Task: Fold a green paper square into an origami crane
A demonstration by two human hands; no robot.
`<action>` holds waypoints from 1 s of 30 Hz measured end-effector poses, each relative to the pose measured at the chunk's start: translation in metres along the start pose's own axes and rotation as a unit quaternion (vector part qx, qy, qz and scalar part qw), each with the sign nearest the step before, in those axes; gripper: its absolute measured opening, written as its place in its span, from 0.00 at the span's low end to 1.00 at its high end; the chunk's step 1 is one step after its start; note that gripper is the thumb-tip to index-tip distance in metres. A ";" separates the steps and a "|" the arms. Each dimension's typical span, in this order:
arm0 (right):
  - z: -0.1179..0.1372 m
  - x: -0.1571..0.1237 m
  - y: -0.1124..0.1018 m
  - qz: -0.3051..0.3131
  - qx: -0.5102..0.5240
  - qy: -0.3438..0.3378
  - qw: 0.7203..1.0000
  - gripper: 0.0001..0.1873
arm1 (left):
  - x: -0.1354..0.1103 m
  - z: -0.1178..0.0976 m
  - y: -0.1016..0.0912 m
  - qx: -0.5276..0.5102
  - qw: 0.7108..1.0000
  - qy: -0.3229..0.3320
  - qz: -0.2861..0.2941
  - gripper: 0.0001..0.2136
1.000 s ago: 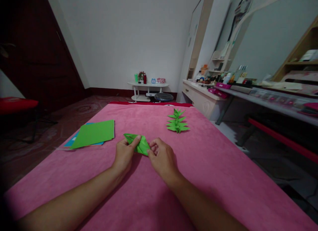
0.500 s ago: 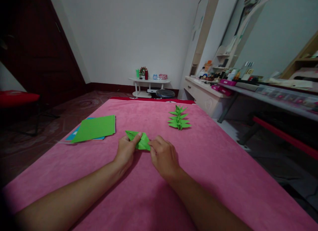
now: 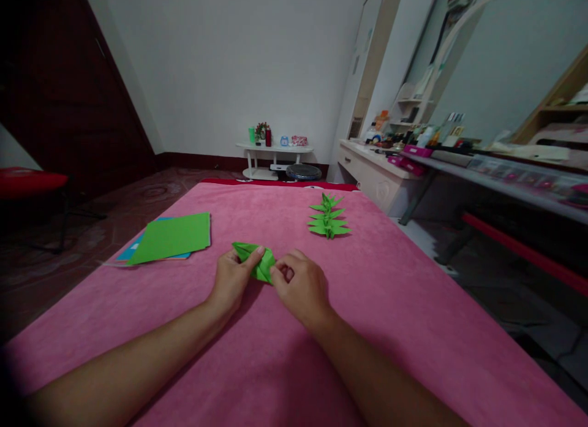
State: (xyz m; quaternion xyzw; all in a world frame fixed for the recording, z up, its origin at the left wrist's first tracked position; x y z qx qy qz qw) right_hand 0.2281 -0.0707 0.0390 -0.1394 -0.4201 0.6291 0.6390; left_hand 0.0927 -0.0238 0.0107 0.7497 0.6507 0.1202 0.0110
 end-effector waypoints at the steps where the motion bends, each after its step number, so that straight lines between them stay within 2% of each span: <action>1: -0.002 0.001 -0.001 -0.011 0.040 0.019 0.999 0.06 | -0.001 -0.002 0.001 0.010 1.000 0.007 0.008 0.12; 4: -0.009 0.005 0.000 -0.029 0.186 0.066 0.980 0.09 | -0.003 -0.005 0.006 0.022 0.999 0.018 0.046 0.11; 8: -0.016 0.010 0.005 0.026 0.339 0.099 0.935 0.13 | -0.005 -0.006 0.010 0.018 0.996 0.009 0.084 0.11; 10: -0.019 0.010 0.007 0.045 0.365 0.108 0.924 0.13 | -0.004 -0.004 0.011 0.002 0.995 -0.010 0.098 0.11; 14: -0.022 0.007 0.009 0.045 0.384 0.124 0.914 0.14 | -0.003 -0.004 0.013 -0.037 0.987 -0.076 0.139 0.13; 17: -0.024 0.005 0.008 0.018 0.439 0.142 0.887 0.14 | -0.004 -0.010 0.015 -0.087 0.973 -0.105 0.185 0.16; 21: -0.030 0.003 0.004 -0.038 0.503 0.156 0.849 0.12 | -0.011 -0.017 0.020 -0.203 0.933 -0.128 0.268 0.23; 24: -0.031 0.003 0.003 -0.043 0.518 0.156 0.840 0.12 | -0.015 -0.016 0.020 -0.206 0.934 -0.131 0.262 0.23; 30: -0.028 0.002 0.006 -0.043 0.503 0.149 0.850 0.13 | -0.014 -0.018 0.018 -0.135 0.963 -0.114 0.202 0.17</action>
Point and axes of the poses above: each hand's wrist, its own x-axis towards the middle knuckle, its own y-axis out of the palm, z = x × y, the point moved 3 cm from there along x, towards the middle knuckle, and after that the axes turned 12 degrees about z, right-handed, at the moved point
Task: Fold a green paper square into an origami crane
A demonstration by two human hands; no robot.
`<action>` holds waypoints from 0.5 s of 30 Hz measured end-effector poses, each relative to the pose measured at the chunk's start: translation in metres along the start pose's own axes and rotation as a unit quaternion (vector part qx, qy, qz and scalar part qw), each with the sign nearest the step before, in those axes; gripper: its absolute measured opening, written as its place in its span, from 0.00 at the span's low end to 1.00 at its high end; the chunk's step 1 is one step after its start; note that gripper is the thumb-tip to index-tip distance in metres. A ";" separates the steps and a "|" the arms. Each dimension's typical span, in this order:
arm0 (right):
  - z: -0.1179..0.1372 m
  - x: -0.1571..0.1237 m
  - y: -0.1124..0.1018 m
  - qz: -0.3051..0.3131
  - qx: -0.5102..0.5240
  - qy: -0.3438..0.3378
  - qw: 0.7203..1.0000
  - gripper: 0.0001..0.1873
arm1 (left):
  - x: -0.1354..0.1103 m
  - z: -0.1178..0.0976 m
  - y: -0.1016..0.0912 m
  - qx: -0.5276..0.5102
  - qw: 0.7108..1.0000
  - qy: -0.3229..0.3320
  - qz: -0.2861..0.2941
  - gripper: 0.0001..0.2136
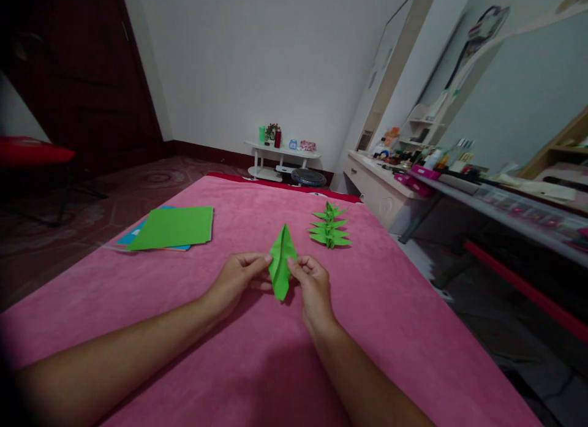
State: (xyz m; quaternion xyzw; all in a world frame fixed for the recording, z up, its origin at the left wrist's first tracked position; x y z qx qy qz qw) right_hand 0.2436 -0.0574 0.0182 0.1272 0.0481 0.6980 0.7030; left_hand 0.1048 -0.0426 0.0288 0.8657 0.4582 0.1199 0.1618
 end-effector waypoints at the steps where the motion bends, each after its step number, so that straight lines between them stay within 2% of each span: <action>1: -0.001 0.000 0.001 0.000 -0.003 0.000 1.000 0.13 | 0.000 0.000 -0.001 0.008 1.000 -0.001 -0.016 0.16; 4: -0.001 0.000 0.001 0.007 -0.015 -0.001 1.000 0.12 | 0.002 0.002 -0.005 0.023 0.999 0.002 -0.043 0.14; 10: -0.001 0.001 -0.001 0.034 -0.085 0.011 0.996 0.11 | 0.005 0.007 -0.012 0.061 0.996 0.047 -0.040 0.14; 15: -0.001 0.001 -0.004 0.011 -0.124 -0.022 0.992 0.11 | 0.006 0.012 -0.013 0.058 0.998 -0.007 -0.028 0.14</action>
Point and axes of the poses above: each hand's wrist, its own x-axis towards the middle knuckle, its own y-axis out of the palm, z = x × y, the point moved 3 cm from there along x, towards the middle knuckle, and after that the axes turned 12 degrees about z, right-handed, at the moved point
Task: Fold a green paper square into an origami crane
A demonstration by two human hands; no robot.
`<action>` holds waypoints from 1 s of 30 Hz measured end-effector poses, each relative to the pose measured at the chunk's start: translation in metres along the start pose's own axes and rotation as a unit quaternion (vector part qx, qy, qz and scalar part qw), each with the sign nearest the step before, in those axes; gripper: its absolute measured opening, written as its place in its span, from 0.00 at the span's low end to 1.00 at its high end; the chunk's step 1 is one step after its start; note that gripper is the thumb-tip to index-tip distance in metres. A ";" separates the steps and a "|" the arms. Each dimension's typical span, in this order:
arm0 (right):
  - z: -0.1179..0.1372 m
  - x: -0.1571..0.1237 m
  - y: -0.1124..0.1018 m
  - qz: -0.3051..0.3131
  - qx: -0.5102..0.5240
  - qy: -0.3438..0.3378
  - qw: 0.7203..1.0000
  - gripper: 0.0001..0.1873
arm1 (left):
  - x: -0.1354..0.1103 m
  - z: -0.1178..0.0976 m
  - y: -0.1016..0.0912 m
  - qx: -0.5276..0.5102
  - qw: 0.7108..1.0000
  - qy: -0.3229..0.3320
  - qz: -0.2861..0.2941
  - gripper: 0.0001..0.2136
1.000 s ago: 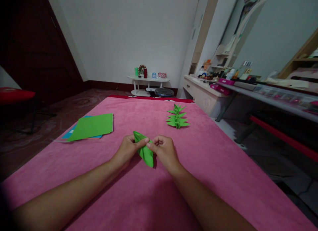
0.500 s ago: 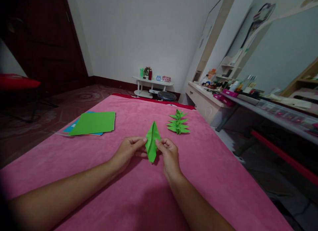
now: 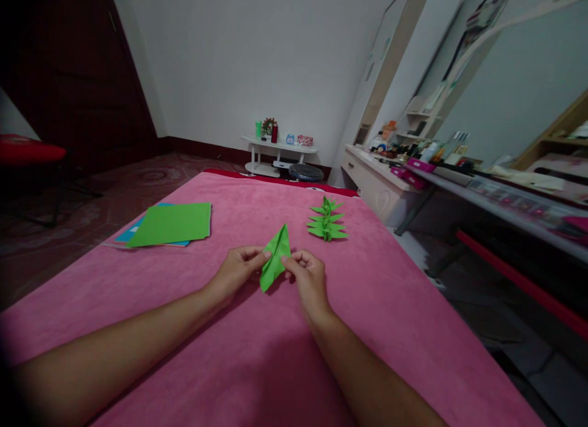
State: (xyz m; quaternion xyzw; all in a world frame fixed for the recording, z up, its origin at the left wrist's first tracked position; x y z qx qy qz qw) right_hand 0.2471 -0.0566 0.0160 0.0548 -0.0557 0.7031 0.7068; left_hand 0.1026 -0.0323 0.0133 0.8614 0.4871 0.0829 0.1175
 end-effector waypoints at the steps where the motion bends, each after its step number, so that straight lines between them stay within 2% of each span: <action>1: -0.001 0.000 0.000 -0.001 -0.001 -0.003 1.000 0.11 | 0.000 0.001 0.000 -0.003 1.000 -0.007 -0.003 0.15; 5: -0.002 0.003 0.002 0.018 -0.005 -0.003 1.000 0.11 | 0.003 0.004 -0.004 -0.004 1.000 -0.021 -0.019 0.15; 13: 0.001 0.005 -0.001 0.065 -0.002 0.008 0.998 0.12 | 0.002 -0.001 -0.007 0.030 0.999 -0.030 0.001 0.14; 23: -0.001 0.003 -0.005 0.013 -0.001 -0.012 1.000 0.12 | -0.001 -0.005 0.004 0.013 1.000 -0.027 0.007 0.14; 30: -0.001 -0.001 0.001 0.007 -0.014 -0.038 0.999 0.11 | -0.005 -0.006 0.011 -0.022 0.997 -0.053 0.059 0.18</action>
Point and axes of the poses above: each hand's wrist, its own x-axis towards the middle knuckle, its own y-axis out of the palm, z = x × y, the point moved 3 cm from there along x, towards the middle knuckle, and after that the axes turned 12 degrees about z, right-handed, at the moved point
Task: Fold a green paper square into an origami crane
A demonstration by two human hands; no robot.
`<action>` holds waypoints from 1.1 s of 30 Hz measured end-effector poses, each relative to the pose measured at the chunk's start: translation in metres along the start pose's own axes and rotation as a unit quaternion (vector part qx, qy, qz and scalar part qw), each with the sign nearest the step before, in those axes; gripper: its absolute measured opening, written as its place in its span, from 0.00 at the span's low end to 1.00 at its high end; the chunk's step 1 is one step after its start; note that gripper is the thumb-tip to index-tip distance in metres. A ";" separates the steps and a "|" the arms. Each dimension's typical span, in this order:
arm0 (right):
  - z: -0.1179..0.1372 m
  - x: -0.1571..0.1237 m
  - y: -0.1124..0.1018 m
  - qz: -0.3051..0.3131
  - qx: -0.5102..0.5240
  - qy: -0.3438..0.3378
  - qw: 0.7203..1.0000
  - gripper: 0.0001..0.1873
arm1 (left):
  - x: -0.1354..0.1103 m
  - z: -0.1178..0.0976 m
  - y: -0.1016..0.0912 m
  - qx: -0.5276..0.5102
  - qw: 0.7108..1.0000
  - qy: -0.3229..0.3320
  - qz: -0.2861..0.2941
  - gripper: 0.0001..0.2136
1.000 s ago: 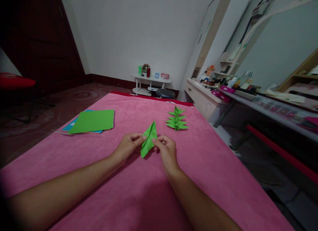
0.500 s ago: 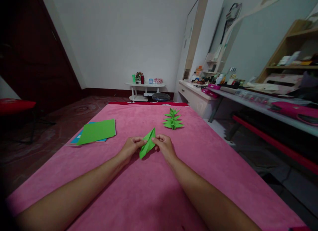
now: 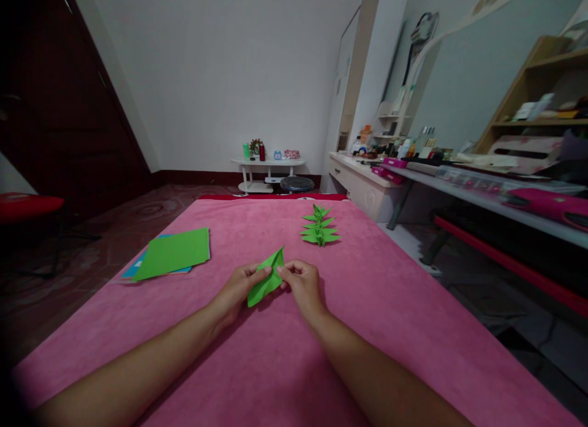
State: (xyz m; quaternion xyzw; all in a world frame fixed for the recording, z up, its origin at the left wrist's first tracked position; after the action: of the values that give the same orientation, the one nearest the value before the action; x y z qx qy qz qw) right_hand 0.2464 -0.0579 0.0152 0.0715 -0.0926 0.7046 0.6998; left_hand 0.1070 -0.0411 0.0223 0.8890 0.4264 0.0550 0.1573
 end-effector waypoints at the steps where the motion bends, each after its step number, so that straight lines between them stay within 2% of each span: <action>1: 0.000 0.000 0.000 -0.001 0.001 0.000 1.000 0.11 | 0.000 0.001 0.000 -0.004 1.000 -0.005 0.004 0.18; 7: 0.001 -0.001 0.004 0.008 0.022 0.026 0.999 0.13 | -0.001 0.003 -0.003 0.022 0.999 -0.018 -0.023 0.19; 13: 0.006 0.000 0.002 0.001 0.062 0.015 0.998 0.11 | -0.002 0.002 -0.003 0.038 0.997 -0.045 -0.056 0.17; 20: 0.000 -0.001 -0.002 0.000 0.104 0.002 0.995 0.11 | -0.003 0.005 -0.002 0.030 0.998 -0.054 -0.020 0.18; 24: 0.005 -0.002 0.007 0.046 0.126 0.004 0.991 0.09 | -0.002 0.005 -0.003 0.032 0.998 -0.056 -0.015 0.17; 27: 0.009 -0.001 0.012 0.062 0.124 -0.006 0.990 0.13 | -0.002 0.002 -0.004 0.047 0.997 -0.053 -0.014 0.16; 33: 0.009 0.001 0.005 0.019 0.102 0.031 0.994 0.20 | 0.000 -0.002 -0.009 0.093 0.994 -0.058 0.012 0.16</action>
State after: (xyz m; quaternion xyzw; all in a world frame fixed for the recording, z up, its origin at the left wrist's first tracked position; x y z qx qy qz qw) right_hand 0.2412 -0.0588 0.0242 0.1188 -0.0002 0.7254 0.6780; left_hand 0.1000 -0.0356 0.0212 0.9065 0.4092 -0.0346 0.0975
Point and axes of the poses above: each hand's wrist, its own x-axis towards the middle knuckle, its own y-axis out of the palm, z = x × y, the point moved 3 cm from there along x, towards the middle knuckle, and after that the axes turned 12 degrees about z, right-handed, at the moved point
